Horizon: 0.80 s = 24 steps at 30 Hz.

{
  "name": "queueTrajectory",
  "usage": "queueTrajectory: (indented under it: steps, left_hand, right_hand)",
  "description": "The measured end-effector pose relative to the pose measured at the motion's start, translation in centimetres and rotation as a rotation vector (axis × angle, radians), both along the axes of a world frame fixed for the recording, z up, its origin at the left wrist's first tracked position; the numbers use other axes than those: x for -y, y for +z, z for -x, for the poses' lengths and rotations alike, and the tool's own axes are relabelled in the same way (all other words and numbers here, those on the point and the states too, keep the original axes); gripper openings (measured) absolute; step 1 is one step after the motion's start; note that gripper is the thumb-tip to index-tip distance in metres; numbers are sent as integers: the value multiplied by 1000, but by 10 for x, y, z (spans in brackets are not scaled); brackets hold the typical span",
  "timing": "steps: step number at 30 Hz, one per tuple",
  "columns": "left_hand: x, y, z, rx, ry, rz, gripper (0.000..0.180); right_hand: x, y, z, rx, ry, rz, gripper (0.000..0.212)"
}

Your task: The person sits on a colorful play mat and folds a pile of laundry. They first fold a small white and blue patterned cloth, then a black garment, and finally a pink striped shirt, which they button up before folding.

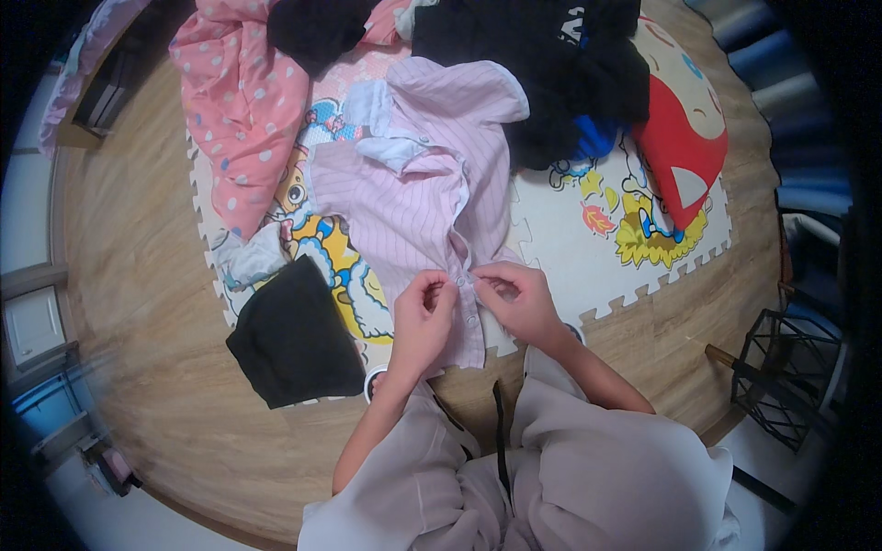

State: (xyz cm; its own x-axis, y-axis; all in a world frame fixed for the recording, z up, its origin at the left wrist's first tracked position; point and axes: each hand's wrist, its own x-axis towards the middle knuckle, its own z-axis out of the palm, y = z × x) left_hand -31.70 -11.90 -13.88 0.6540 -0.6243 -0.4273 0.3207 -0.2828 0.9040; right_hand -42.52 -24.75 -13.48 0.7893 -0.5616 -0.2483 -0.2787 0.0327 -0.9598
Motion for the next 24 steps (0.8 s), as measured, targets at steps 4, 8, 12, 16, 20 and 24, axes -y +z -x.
queueTrajectory:
  steps: [4,8,12,16,20,24]
  left_hand:
    - [2,3,1,14,-10,-1,13]
    - [0,1,2,51,-10,-6,13]
    - [-1,3,3,69,-16,10,13]
    - [-1,-2,4,22,19,58,12]
    - [-1,-2,4,12,11,55,12]
    - [0,3,4,0,4,52,11]
  right_hand:
    - [-2,0,-1,40,-4,104,17]
    - [-2,2,-1,60,0,127,17]
    - [-1,5,-2,86,40,194,16]
    - [1,5,-1,78,74,185,14]
    - [0,2,-3,134,35,222,15]
    - [1,-6,-2,108,34,99,17]
